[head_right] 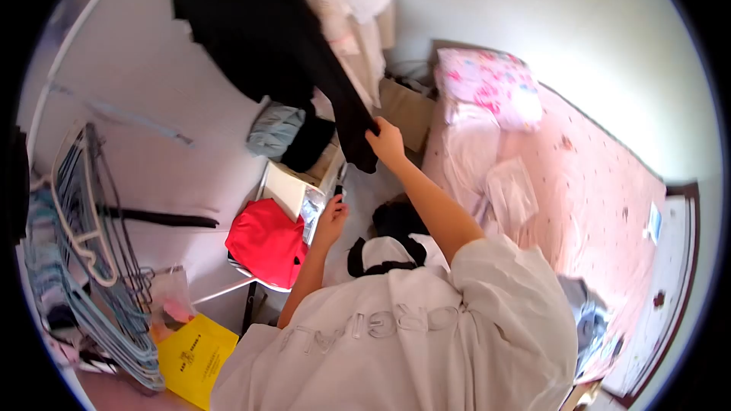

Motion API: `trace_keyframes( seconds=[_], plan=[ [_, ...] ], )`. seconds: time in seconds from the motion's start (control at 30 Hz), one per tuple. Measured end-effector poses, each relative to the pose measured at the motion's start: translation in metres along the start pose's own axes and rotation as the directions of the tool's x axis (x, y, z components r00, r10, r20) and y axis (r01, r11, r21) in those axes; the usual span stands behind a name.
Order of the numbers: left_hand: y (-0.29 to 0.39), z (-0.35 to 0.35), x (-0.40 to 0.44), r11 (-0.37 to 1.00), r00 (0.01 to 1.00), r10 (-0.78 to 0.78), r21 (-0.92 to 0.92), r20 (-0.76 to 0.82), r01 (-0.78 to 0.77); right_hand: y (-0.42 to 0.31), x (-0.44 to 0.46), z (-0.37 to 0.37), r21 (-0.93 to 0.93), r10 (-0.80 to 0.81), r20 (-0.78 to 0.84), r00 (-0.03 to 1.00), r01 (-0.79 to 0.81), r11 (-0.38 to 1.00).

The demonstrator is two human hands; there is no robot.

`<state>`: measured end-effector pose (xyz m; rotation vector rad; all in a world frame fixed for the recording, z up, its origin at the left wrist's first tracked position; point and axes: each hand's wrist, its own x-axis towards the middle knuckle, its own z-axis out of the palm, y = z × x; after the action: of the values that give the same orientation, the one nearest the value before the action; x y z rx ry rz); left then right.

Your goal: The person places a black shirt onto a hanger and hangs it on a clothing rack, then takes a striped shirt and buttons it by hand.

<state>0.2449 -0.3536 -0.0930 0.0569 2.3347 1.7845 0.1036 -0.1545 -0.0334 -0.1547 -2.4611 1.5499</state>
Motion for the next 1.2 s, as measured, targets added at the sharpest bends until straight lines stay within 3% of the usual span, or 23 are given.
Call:
trace_keyframes(
  seconds=[0.1,0.17,0.27,0.37,0.4,0.5,0.6,0.7,0.83,0.93,1.03,1.13,1.2],
  plan=[
    [-0.017,0.001,0.001,0.999,0.996,0.035,0.013,0.081,-0.036,0.031,-0.04,-0.019,-0.139,0.02,-0.08,0.997,-0.031,0.99],
    [-0.013,0.004,0.0,0.999,0.993,-0.036,-0.034,0.115,0.041,0.049,-0.065,-0.034,-0.139,0.193,-0.057,0.98,-0.199,0.97],
    [-0.008,0.007,0.001,0.996,0.98,-0.088,0.013,0.179,0.087,0.083,-0.106,-0.048,-0.1,0.283,-0.122,0.951,-0.296,0.95],
    [-0.014,0.009,0.004,0.995,0.967,-0.095,0.018,0.237,0.093,0.134,-0.146,-0.06,0.081,0.323,-0.138,0.936,-0.314,0.946],
    [-0.014,0.011,0.005,0.994,0.96,-0.108,0.022,0.257,0.106,0.138,-0.157,-0.069,-0.064,0.321,-0.192,0.927,-0.339,0.939],
    [-0.015,0.019,0.012,0.993,0.942,-0.12,0.043,0.312,0.112,0.182,-0.194,-0.083,-0.055,0.471,-0.42,0.775,-0.54,0.84],
    [-0.015,0.032,0.02,0.99,0.922,-0.139,0.082,0.361,0.117,0.19,-0.225,-0.115,-0.022,0.605,-0.567,0.559,-0.744,0.668],
    [-0.003,0.044,0.021,0.992,0.903,-0.121,0.093,0.412,0.091,0.216,-0.255,-0.126,-0.034,0.493,-0.767,0.41,-0.793,0.608],
    [-0.005,0.05,0.023,0.992,0.893,-0.115,0.094,0.435,0.082,0.213,-0.268,-0.138,0.027,0.476,-0.788,0.39,-0.75,0.661],
    [-0.013,0.05,0.022,0.994,0.893,-0.096,0.097,0.439,0.059,0.204,-0.262,-0.143,-0.06,0.354,-0.848,0.395,-0.735,0.676],
    [-0.017,0.051,0.023,0.993,0.892,-0.097,0.104,0.441,0.057,0.177,-0.251,-0.157,-0.24,0.154,-0.903,0.401,-0.768,0.594],
    [-0.009,0.054,0.026,0.987,0.884,-0.121,0.153,0.451,0.057,0.171,-0.249,-0.168,-0.244,0.148,-0.931,0.333,-0.872,0.425],
    [-0.004,0.064,0.03,0.986,0.863,-0.107,0.164,0.493,0.029,0.175,-0.25,-0.18,-0.068,0.53,-0.813,0.243,-0.942,0.328]
  ],
)
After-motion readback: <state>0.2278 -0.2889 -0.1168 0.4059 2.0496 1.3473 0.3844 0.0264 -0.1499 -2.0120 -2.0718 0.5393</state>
